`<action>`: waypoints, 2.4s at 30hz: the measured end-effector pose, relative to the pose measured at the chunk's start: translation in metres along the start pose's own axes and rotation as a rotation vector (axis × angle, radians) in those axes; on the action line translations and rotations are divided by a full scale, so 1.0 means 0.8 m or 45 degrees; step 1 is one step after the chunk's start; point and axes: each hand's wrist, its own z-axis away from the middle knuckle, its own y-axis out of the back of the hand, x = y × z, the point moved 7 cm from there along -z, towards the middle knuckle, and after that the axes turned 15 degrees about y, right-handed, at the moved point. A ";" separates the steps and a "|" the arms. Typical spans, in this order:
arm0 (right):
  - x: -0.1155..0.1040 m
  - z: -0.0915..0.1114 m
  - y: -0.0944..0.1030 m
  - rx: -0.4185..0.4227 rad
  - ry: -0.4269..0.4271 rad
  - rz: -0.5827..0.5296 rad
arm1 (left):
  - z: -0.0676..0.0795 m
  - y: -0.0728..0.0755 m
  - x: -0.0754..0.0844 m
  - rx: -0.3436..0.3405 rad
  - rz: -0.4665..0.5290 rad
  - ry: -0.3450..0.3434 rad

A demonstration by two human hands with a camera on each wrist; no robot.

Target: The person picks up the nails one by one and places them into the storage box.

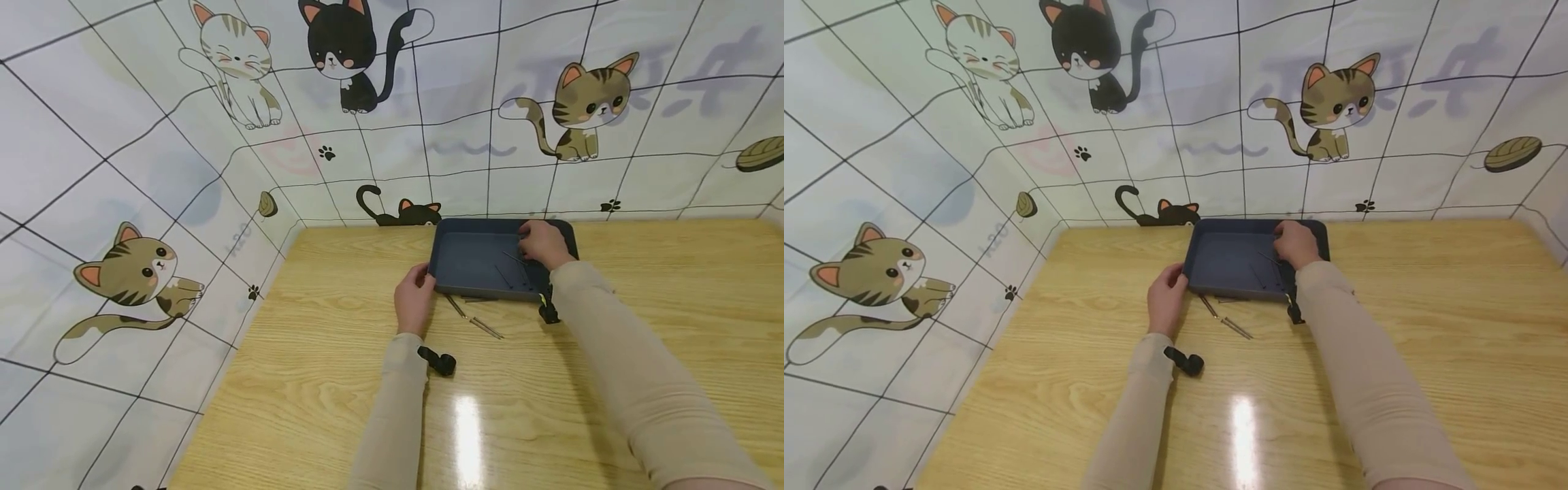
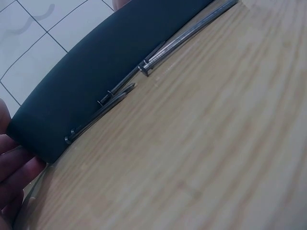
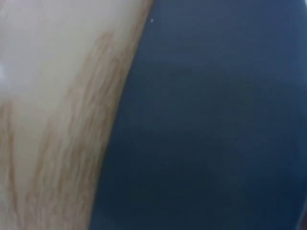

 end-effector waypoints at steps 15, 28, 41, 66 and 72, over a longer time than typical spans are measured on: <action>-0.002 -0.003 -0.013 -0.074 0.042 0.252 | 0.003 0.000 0.000 0.005 0.002 0.009; -0.006 0.007 -0.014 -0.140 0.050 0.282 | 0.007 -0.005 0.002 -0.005 0.002 0.006; -0.035 0.022 -0.009 -0.330 0.146 0.177 | 0.003 -0.005 -0.006 0.009 0.002 0.024; -0.058 0.082 0.009 -0.049 0.213 -0.414 | 0.000 -0.004 -0.002 -0.004 0.027 0.010; -0.065 0.102 0.002 0.000 0.248 -0.643 | 0.005 -0.001 -0.002 -0.001 0.025 0.019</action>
